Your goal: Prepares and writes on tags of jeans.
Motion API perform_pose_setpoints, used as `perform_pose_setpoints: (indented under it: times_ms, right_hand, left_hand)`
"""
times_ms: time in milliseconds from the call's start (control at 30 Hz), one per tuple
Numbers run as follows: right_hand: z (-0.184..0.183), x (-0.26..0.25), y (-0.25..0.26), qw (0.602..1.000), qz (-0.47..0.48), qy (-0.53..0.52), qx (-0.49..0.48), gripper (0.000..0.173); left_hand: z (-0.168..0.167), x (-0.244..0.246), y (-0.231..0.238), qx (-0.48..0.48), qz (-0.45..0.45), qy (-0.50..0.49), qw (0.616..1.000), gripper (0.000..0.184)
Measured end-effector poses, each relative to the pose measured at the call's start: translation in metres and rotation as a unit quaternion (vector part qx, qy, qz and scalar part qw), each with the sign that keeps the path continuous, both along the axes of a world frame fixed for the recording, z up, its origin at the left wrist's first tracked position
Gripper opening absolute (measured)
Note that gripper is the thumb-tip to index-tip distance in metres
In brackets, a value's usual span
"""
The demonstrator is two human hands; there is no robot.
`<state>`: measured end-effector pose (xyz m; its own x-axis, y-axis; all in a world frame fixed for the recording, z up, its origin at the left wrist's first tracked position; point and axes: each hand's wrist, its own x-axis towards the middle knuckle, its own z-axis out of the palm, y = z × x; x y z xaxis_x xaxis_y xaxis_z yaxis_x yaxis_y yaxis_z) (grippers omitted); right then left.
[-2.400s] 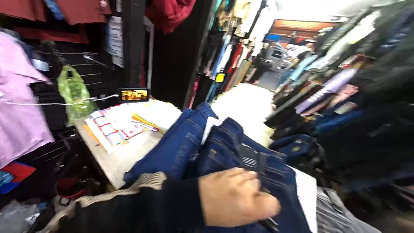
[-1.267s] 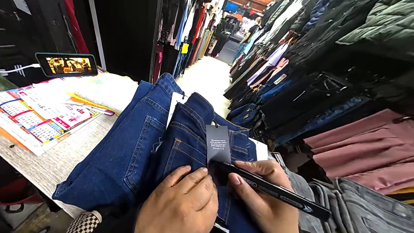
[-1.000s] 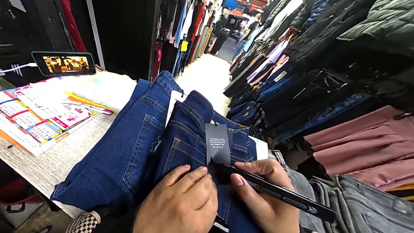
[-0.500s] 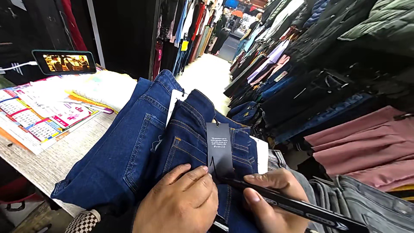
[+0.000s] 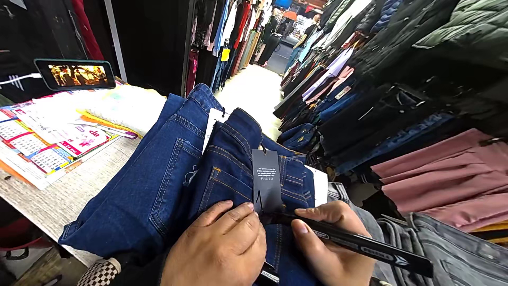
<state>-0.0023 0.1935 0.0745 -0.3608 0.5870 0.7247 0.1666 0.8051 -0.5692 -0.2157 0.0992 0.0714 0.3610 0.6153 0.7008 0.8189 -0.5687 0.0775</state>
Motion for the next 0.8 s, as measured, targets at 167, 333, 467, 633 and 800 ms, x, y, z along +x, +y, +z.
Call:
perform_pose_setpoints:
  times_ms: [167,333,467,633,800]
  right_hand:
    - [0.0019,0.0018,0.0011,0.998,-0.001,0.050,-0.025,0.014]
    - [0.0004,-0.0003,0.0046,0.999,-0.007,0.026,-0.041,0.015]
    - [0.0009,-0.0011,0.0048,0.999,0.007,0.009,-0.047,0.017]
    - [-0.0014,-0.0019,0.0057,0.998,0.009,0.016,-0.055,0.021]
    - [-0.0009,-0.0030,0.0066,0.998,-0.006,0.021,-0.063,0.024]
  left_hand:
    - [0.0007,-0.0002,-0.0002,-0.003,-0.004,-0.004,1.000,0.022]
    - [0.0009,0.0001,-0.0002,-0.006,-0.003,-0.005,1.000,0.022]
    - [-0.0006,0.0007,0.0003,-0.002,-0.002,-0.007,1.000,0.022]
    - [-0.0008,0.0002,0.0008,0.003,-0.001,-0.001,1.000,0.022]
    - [-0.0011,0.0000,0.0006,0.003,-0.001,0.000,1.000,0.022]
